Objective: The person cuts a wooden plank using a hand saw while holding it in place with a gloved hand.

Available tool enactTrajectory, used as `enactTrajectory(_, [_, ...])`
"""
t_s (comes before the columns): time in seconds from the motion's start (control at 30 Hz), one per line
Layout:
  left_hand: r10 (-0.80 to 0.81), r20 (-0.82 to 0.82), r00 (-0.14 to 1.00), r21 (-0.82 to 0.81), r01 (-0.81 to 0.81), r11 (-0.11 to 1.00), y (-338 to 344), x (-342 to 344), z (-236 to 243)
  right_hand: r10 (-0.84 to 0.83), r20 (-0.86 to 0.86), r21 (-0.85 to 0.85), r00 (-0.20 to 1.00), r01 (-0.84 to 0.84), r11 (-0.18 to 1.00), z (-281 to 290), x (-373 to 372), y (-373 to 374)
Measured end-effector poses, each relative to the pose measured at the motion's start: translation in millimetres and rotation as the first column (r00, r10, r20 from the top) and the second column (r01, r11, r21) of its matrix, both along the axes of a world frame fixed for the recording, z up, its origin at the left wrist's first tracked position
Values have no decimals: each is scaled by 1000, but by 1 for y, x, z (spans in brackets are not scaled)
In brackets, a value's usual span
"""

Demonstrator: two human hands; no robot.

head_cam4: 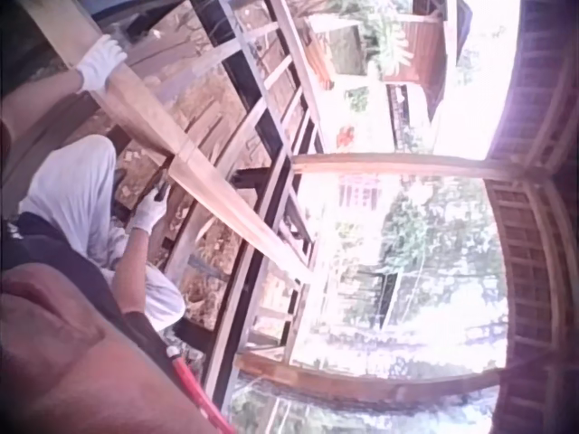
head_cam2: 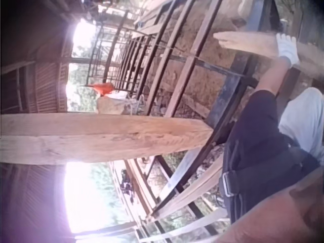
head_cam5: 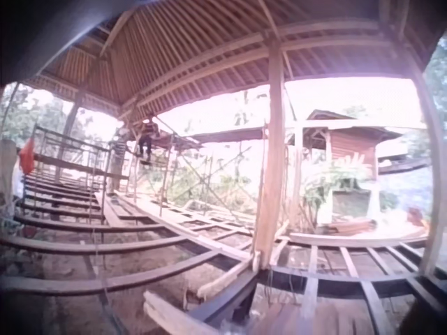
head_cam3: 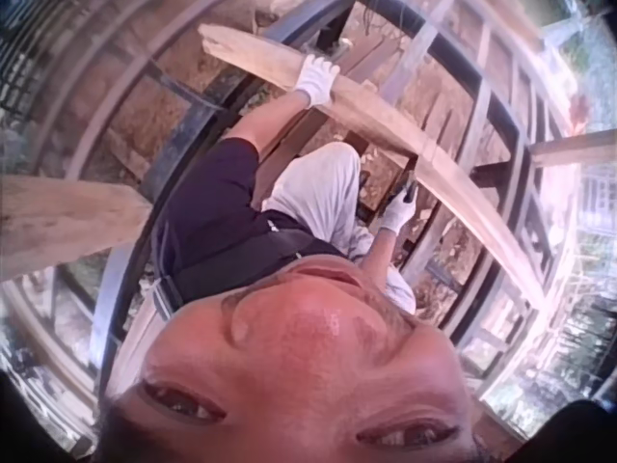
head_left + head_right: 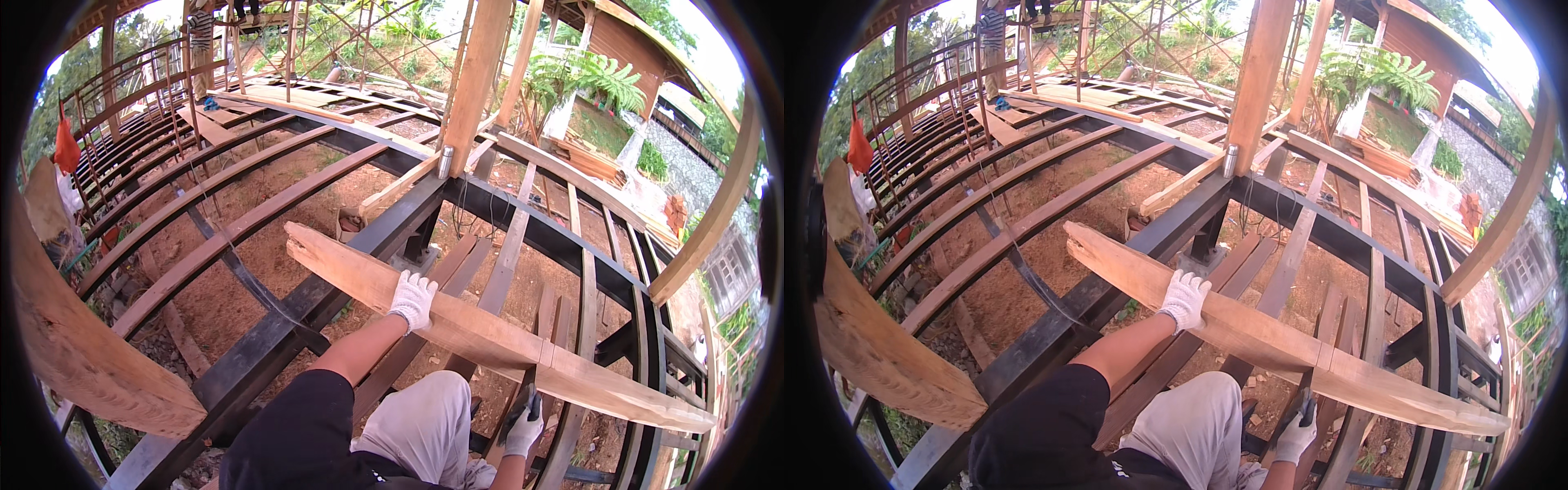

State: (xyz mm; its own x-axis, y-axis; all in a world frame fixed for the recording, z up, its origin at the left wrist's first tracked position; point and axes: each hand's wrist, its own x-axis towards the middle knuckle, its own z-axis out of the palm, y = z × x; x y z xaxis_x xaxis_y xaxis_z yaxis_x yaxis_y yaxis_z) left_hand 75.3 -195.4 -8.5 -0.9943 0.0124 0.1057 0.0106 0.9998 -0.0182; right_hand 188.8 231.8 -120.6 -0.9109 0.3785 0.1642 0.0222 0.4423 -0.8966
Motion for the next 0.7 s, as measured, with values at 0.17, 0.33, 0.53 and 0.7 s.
enactTrajectory(0.17, [38, 3, 999, -28, -38, 999, -5, 4, -9, 31, 64, -36, 997, -28, 999, 27, -17, -16])
enactTrajectory(0.33, [-8, -52, 999, -8, 7, 1000, 9, -3, -5, 20, -254, 241, 967, 43, 970, -19, -32, 19])
enactTrajectory(0.53, [16, -38, 999, -16, -16, 1000, 2, 5, -6, 59, 34, -145, 998, -53, 988, 33, -10, -13])
enactTrajectory(0.7, [15, -64, 998, 3, -15, 1000, 3, 4, -7, 40, 111, -118, 993, -27, 993, 27, -8, -2])
